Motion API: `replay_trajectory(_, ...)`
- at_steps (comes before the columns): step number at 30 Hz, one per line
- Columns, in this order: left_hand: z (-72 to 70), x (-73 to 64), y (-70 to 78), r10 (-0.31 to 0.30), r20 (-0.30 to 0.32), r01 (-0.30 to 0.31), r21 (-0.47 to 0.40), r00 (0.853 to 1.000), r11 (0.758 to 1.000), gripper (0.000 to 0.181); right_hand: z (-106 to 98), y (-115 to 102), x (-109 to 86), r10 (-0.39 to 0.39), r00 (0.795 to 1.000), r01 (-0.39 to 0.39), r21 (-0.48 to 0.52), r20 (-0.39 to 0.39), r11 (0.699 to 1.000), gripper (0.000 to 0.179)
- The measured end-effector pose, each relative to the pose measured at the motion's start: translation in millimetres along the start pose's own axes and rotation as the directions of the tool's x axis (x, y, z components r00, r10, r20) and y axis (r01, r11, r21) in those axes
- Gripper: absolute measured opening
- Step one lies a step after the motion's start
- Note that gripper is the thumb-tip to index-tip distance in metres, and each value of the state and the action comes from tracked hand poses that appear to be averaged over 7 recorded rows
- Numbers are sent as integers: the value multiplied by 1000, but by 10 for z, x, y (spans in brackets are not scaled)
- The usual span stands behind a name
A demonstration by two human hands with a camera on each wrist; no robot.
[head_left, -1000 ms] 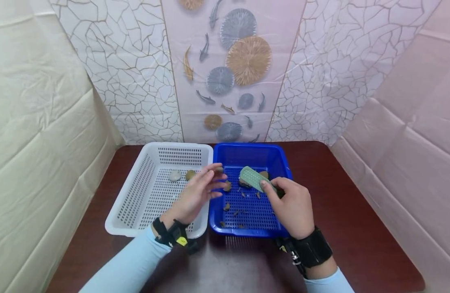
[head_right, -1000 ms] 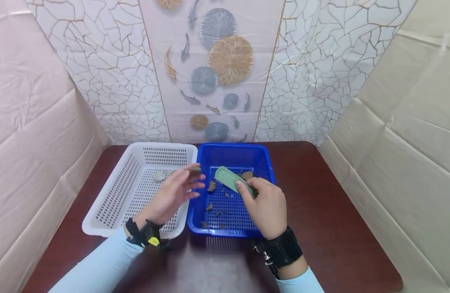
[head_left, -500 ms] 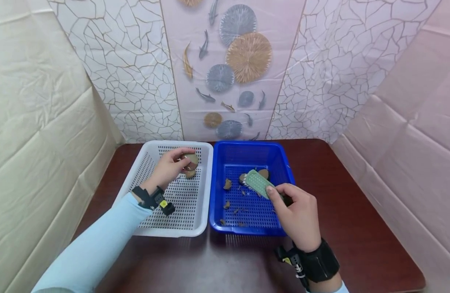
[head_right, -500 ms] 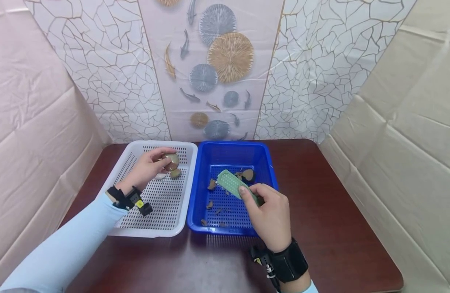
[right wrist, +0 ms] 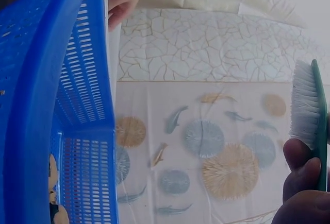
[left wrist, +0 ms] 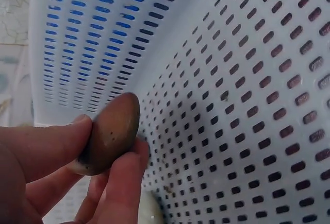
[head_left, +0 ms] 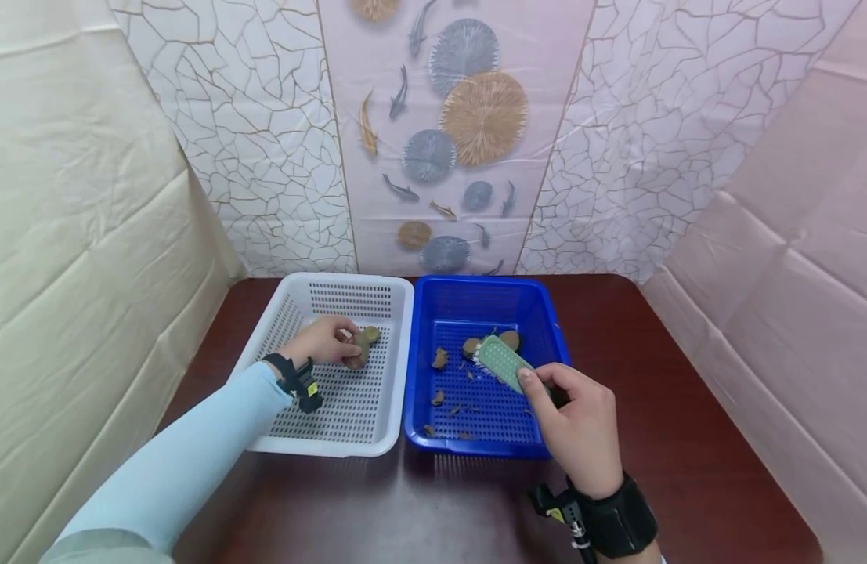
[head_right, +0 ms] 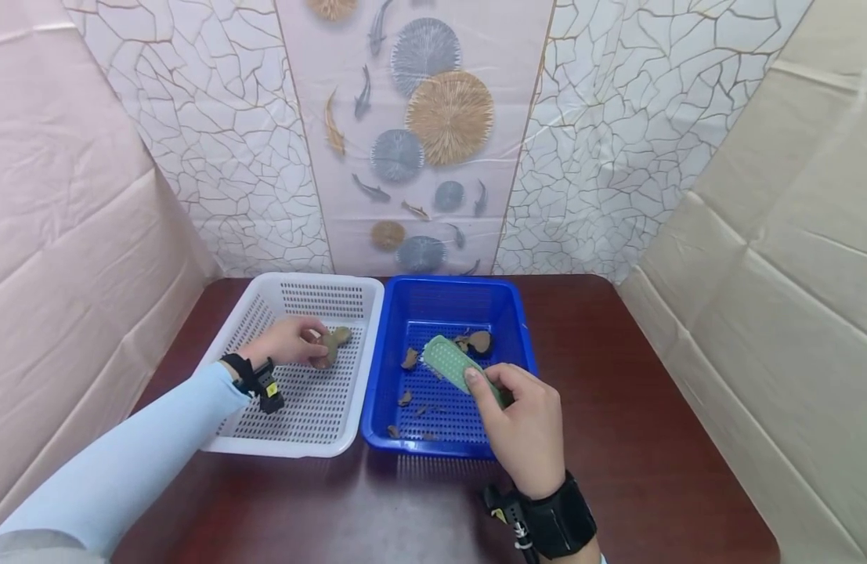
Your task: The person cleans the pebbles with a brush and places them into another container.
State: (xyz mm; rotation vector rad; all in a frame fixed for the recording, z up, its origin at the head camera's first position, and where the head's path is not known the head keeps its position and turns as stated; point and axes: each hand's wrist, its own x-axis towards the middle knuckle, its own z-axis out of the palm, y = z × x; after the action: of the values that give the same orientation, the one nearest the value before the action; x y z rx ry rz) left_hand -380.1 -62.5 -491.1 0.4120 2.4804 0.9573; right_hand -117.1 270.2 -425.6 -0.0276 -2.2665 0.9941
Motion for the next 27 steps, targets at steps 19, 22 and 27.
replay_trajectory(19,345,170,319,55,-66,-17,475,996,880,25,-97,-31,-41,2,1000,-3,-26,-24,1000,20)
replay_trajectory(22,385,143,702,276,-153,-139,582,949,801,28,-107,-24,-53,16,999,-17,-31,-39,999,21)
replay_trajectory(27,502,95,1376,548,-175,-314,661,818,681,24,-111,-28,-87,31,997,-33,-19,-65,999,21)
